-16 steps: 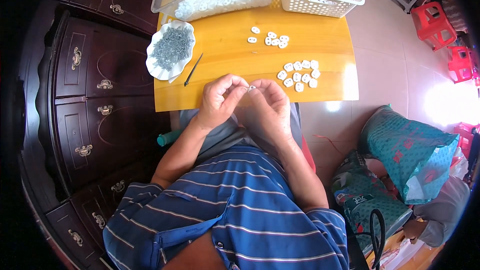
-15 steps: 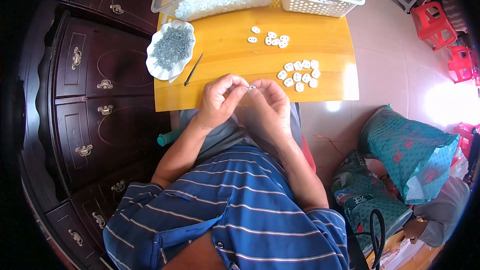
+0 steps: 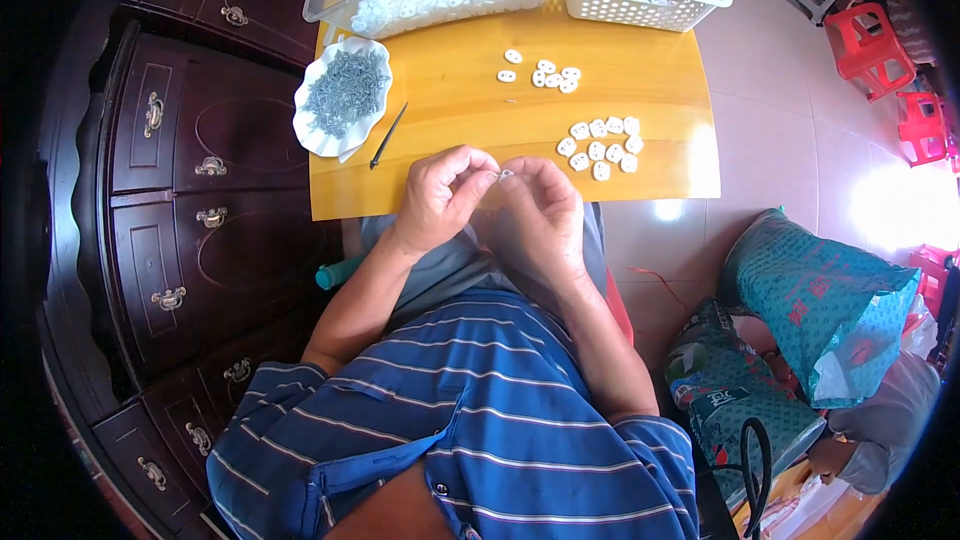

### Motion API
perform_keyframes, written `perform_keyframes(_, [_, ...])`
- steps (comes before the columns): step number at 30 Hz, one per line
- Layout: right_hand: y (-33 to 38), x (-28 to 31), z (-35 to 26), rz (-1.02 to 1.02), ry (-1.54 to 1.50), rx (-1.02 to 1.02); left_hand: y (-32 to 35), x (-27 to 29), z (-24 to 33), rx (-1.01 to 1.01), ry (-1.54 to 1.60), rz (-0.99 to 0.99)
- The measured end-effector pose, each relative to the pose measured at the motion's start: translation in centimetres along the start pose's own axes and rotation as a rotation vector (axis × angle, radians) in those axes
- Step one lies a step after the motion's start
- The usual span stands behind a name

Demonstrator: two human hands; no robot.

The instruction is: Assembling small white plastic components by manually inserting small metal pins.

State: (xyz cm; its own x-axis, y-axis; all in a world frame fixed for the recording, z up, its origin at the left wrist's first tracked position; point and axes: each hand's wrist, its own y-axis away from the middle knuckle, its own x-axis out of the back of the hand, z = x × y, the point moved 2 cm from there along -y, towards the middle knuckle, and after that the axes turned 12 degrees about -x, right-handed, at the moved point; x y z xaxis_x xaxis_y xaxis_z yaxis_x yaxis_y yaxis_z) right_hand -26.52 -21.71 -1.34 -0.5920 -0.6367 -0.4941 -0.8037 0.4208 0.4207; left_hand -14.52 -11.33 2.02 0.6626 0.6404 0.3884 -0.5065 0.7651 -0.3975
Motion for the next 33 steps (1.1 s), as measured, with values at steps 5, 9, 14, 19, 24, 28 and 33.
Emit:
perform_keyframes(5, [-0.3, 0.8, 0.6, 0.094, 0.318, 0.187, -0.1, 0.1, 0.0, 0.030, -0.054, -0.049])
perform_keyframes(9, [-0.3, 1.1, 0.5, 0.142, 0.502, 0.221, -0.1, -0.3, 0.0, 0.085, -0.066, -0.050])
perform_keyframes(14, [-0.4, 1.0, 0.7, 0.120, 0.259, 0.162, -0.1, -0.4, -1.1, 0.241, 0.070, -0.111])
perform_keyframes(19, [-0.2, 0.6, 0.1, 0.106, 0.090, 0.141, -0.9, 0.8, -0.9, 0.226, 0.204, -0.072])
perform_keyframes(24, [-0.6, 2.1, 0.2, 0.124, 0.124, 0.182, -1.1, 1.8, -1.4, 0.038, -0.203, -0.125])
perform_keyframes(28, [-0.7, 2.7, 0.0, 0.137, 0.144, 0.205, -0.8, 1.8, -1.6, -0.021, -0.315, -0.159])
perform_keyframes(33, [-0.8, 2.8, 0.0, 0.124, 0.130, 0.213, -0.5, 1.9, -2.1, -0.063, -0.500, -0.150])
